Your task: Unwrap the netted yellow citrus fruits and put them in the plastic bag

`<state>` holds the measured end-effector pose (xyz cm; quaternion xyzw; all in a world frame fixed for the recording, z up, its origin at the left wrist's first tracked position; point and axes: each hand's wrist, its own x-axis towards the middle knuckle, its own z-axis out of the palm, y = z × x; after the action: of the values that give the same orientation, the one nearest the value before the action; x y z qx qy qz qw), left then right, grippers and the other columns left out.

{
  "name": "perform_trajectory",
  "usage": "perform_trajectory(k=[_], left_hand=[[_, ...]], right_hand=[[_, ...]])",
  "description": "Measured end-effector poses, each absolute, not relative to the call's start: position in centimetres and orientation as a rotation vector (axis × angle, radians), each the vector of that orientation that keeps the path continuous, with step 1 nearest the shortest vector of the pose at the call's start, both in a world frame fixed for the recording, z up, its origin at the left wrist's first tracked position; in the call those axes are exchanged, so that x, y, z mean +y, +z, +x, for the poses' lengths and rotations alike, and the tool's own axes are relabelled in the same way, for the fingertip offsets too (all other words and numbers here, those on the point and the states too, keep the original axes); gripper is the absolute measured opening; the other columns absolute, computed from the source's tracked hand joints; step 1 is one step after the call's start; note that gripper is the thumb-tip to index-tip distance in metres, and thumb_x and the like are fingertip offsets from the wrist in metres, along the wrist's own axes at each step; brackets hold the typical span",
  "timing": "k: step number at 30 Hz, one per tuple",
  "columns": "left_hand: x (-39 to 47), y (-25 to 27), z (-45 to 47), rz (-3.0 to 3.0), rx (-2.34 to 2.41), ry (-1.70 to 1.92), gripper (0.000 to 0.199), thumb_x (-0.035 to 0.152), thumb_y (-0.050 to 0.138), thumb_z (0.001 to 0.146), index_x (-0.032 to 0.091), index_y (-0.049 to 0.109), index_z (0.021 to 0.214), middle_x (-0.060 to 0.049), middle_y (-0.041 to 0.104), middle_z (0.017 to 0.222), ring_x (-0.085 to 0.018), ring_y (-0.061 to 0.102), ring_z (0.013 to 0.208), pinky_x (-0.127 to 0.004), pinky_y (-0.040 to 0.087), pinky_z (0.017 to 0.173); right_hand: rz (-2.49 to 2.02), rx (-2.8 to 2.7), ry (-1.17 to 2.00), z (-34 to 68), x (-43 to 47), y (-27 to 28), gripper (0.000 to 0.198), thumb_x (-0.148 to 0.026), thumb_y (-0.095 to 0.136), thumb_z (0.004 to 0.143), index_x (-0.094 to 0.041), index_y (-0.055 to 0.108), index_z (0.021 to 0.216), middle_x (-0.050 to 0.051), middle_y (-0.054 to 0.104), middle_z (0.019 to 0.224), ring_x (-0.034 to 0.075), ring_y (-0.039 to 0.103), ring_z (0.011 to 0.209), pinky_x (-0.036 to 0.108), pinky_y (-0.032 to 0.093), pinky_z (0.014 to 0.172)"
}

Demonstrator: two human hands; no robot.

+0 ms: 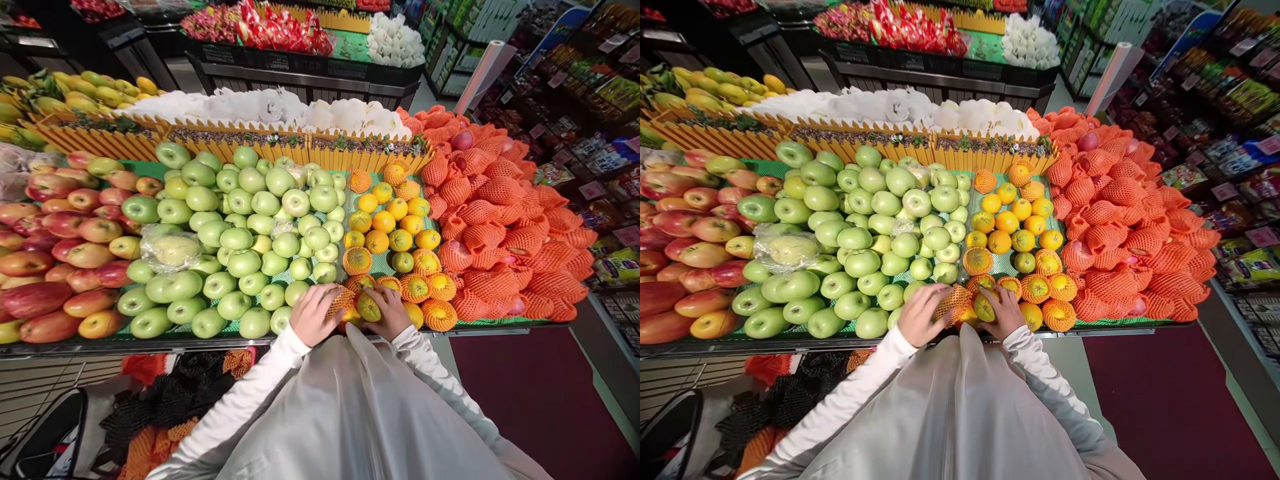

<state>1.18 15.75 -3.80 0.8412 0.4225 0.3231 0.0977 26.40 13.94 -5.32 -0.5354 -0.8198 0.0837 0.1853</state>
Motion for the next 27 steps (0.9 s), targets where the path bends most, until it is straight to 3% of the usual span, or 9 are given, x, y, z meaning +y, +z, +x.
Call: perform_trajectory(k=[3,7,9,12,14,16,19,23,27], left_hand=[[15.1,-7.2,1.4,2.662,1.299,0.838,0.051,0.040,0.063,0.084,0.008,0.056,0.123,-0.011,0.054,0.122,-0.024,0.050,0.104,-0.037,0.045,0.089],[14.2,-9.1,0.4,2.524,1.382,0.799,0.017,0.027,0.053,0.091,0.014,0.062,0.095,-0.001,0.060,0.100,-0.017,0.056,0.089,-0.031,0.046,0.079],[14.2,-8.1,-0.1,2.430,1.419,0.808,0.017,0.027,0.049,0.092,0.015,0.059,0.085,0.000,0.060,0.087,-0.015,0.057,0.079,-0.029,0.045,0.071],[14.2,-5.2,-0.1,2.226,1.400,0.970,0.012,0.024,0.049,0.093,0.014,0.055,0.090,0.000,0.059,0.085,-0.012,0.057,0.076,-0.025,0.043,0.068],[13.8,-2.9,0.6,2.078,1.261,1.131,0.005,0.018,0.051,0.093,0.014,0.052,0.096,0.000,0.058,0.086,-0.008,0.055,0.077,-0.020,0.044,0.071],[13.1,-1.0,1.6,2.018,1.076,1.199,0.009,0.011,0.052,0.090,0.015,0.050,0.097,0.000,0.055,0.085,-0.006,0.052,0.075,-0.017,0.043,0.070],[12.0,0.7,3.4,2.060,0.775,1.164,0.015,0.005,0.055,0.086,0.015,0.051,0.097,-0.003,0.056,0.095,-0.007,0.054,0.090,-0.018,0.045,0.078],[11.4,0.6,4.8,2.005,0.625,1.105,0.010,0.006,0.052,0.087,0.013,0.052,0.093,-0.005,0.056,0.099,-0.008,0.054,0.092,-0.020,0.045,0.081],[11.7,-0.6,5.6,1.770,0.650,0.976,0.016,0.015,0.043,0.095,0.013,0.051,0.109,-0.010,0.054,0.106,-0.010,0.054,0.090,-0.021,0.045,0.073]], right_hand=[[-1.530,-2.224,0.229,26.6,13.6,-5.5,0.102,-0.047,0.082,0.059,-0.023,0.036,0.147,0.015,0.033,0.136,0.033,0.040,0.118,0.049,0.041,0.099],[-1.481,-2.153,0.237,26.5,12.9,-4.1,0.101,-0.053,0.080,0.061,-0.019,0.037,0.146,0.018,0.035,0.135,0.035,0.041,0.121,0.053,0.042,0.097],[-1.374,-2.059,0.310,25.9,12.2,-2.8,0.087,-0.046,0.078,0.069,-0.020,0.040,0.143,0.016,0.040,0.134,0.032,0.042,0.123,0.051,0.041,0.100],[-1.203,-1.697,0.594,24.4,10.7,-1.2,0.042,-0.024,0.068,0.082,-0.023,0.057,0.123,0.009,0.054,0.120,0.020,0.053,0.114,0.037,0.048,0.094],[-1.182,-1.376,0.869,23.3,9.7,-0.9,0.021,-0.024,0.062,0.087,-0.021,0.063,0.108,0.008,0.060,0.107,0.016,0.058,0.101,0.030,0.053,0.080],[-1.144,-1.076,1.234,22.5,9.1,-1.3,0.025,-0.036,0.063,0.086,-0.020,0.065,0.106,0.009,0.061,0.104,0.016,0.060,0.095,0.029,0.055,0.070],[-1.013,-0.742,1.604,22.2,8.6,-2.4,0.038,-0.046,0.072,0.075,-0.021,0.067,0.104,0.006,0.063,0.098,0.013,0.060,0.083,0.024,0.054,0.066],[-1.007,-0.663,1.413,23.4,8.0,-3.0,0.021,-0.033,0.078,0.071,-0.018,0.072,0.084,0.002,0.068,0.086,0.008,0.061,0.076,0.017,0.051,0.073],[-0.855,-0.917,1.435,24.4,7.2,-2.3,0.017,-0.022,0.068,0.082,-0.024,0.071,0.098,-0.001,0.068,0.098,0.007,0.064,0.088,0.017,0.052,0.082]])
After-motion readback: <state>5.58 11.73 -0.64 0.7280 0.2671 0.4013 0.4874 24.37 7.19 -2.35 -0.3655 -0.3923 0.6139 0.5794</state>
